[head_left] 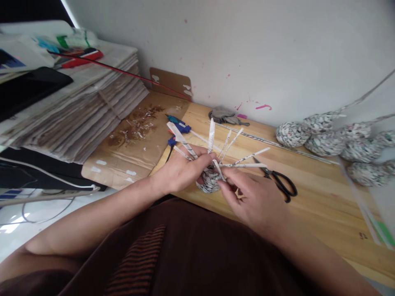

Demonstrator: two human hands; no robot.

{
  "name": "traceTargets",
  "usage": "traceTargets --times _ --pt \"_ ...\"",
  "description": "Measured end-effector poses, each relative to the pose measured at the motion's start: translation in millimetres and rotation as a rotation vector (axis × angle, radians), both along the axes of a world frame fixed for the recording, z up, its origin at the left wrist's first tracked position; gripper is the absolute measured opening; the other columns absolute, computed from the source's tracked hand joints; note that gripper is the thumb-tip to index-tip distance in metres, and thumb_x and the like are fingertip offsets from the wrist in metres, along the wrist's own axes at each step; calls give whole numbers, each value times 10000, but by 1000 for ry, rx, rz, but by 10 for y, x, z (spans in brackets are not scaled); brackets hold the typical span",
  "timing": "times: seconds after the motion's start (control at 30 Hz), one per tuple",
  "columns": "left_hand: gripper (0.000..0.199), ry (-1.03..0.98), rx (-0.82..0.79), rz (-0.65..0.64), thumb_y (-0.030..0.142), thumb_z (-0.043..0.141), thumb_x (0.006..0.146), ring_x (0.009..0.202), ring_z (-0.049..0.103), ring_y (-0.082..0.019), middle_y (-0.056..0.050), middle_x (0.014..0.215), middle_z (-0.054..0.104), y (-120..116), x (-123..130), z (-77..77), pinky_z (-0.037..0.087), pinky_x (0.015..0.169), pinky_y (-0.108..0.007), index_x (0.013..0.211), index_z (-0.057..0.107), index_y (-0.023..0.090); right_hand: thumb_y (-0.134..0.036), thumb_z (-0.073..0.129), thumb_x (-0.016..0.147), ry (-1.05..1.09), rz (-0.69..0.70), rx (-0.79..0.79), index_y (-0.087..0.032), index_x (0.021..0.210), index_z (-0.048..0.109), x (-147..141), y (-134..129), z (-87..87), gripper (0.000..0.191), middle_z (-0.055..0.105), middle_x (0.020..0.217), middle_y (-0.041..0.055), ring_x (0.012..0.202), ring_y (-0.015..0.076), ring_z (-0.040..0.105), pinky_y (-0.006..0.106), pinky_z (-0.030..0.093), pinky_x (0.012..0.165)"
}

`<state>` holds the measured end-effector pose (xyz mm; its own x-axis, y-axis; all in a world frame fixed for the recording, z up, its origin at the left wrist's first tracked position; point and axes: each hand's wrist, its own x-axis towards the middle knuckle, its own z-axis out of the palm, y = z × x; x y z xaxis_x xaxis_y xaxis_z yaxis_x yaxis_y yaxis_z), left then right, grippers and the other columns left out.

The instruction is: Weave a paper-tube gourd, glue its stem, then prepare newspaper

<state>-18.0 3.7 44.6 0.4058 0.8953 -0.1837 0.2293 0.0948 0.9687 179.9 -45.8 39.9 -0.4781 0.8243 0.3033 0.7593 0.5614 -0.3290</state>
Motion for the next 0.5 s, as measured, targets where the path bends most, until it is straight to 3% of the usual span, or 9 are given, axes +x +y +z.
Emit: traceTargets --times 0.17,0.3,0.5 --pt "322 32 -5 12 407 553 928 577 664 -144 -24 710 713 12 1 -3 555 544 -236 880 750 157 -178 526 970 -121 87 71 -183 1018 652 64 11 -15 135 724 825 33 701 167 656 288 419 630" --pt "335 69 32 33 419 539 942 568 644 -137 -15 674 688 9 -7 -15 524 548 -230 868 731 154 -196 520 991 -170 135 159 -187 1160 646 112 5 -24 211 699 773 12 705 176 648 301 417 641" --pt "380 195 267 -30 399 472 990 625 604 -131 -13 681 654 -36 3 49 481 586 -233 771 681 167 -128 488 974 -310 134 160 -126 1300 566 66 -74 -11 335 699 765 27 666 180 645 319 410 604"
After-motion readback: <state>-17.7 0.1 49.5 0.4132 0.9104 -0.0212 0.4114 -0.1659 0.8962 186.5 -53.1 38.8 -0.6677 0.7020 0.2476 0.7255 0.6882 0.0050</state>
